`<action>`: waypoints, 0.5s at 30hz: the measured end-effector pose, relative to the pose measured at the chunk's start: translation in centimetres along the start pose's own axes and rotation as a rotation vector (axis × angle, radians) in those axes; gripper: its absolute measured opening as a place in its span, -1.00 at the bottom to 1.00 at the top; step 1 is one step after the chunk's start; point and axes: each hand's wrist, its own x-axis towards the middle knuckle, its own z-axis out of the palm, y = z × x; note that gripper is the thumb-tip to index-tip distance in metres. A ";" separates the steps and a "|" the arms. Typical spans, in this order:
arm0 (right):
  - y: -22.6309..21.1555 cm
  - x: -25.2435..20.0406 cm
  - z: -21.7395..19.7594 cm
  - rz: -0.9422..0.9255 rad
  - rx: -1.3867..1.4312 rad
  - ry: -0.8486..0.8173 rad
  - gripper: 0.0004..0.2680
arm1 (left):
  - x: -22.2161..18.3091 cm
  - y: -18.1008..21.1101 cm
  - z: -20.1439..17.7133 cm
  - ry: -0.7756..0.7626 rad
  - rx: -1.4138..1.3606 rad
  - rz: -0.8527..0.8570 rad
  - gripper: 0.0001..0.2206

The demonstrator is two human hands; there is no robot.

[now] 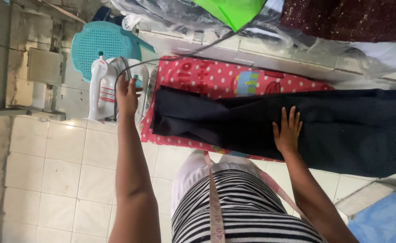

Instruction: Ironing a white garment and a pair of dark trousers on an ironing board.

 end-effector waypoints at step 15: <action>-16.3 11.1 1.1 -0.578 0.125 -0.431 -0.74 | -14.3 -1.2 0.4 -0.057 0.277 -0.097 -0.78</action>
